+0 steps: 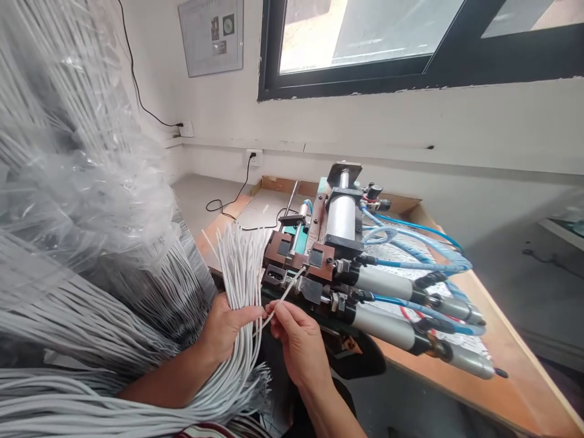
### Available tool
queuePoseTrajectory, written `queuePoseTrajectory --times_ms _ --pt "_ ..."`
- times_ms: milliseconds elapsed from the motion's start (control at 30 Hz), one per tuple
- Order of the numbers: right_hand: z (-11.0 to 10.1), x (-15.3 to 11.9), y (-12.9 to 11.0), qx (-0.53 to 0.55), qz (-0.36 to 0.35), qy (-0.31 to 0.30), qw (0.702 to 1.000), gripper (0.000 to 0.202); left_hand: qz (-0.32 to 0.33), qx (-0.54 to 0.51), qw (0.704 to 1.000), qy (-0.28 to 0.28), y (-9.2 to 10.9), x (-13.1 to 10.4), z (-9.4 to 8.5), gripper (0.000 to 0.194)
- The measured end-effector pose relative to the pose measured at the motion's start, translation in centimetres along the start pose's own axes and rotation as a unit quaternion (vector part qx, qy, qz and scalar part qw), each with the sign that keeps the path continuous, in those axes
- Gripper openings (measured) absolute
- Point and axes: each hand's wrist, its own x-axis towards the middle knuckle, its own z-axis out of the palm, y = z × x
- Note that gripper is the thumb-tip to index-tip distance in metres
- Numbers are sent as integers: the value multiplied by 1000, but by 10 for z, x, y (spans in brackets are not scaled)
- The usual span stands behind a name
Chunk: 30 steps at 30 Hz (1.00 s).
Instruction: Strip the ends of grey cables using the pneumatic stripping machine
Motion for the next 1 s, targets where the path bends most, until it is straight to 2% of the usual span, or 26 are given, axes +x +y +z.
queuePoseTrajectory --times_ms 100,233,533,833,1000 --pt "-4 6 6 103 64 56 991 22 -30 -18 999 22 2 5 -3 11" --pt "-4 14 7 177 96 95 975 27 -46 -37 998 29 6 11 0 12" --pt "-5 25 7 245 155 77 954 33 -54 -45 997 18 9 16 3 15" --pt "1 29 -4 271 207 98 935 42 -60 -48 997 6 11 17 6 27" --pt "4 28 -1 277 210 90 933 39 -60 -57 997 4 12 14 7 21"
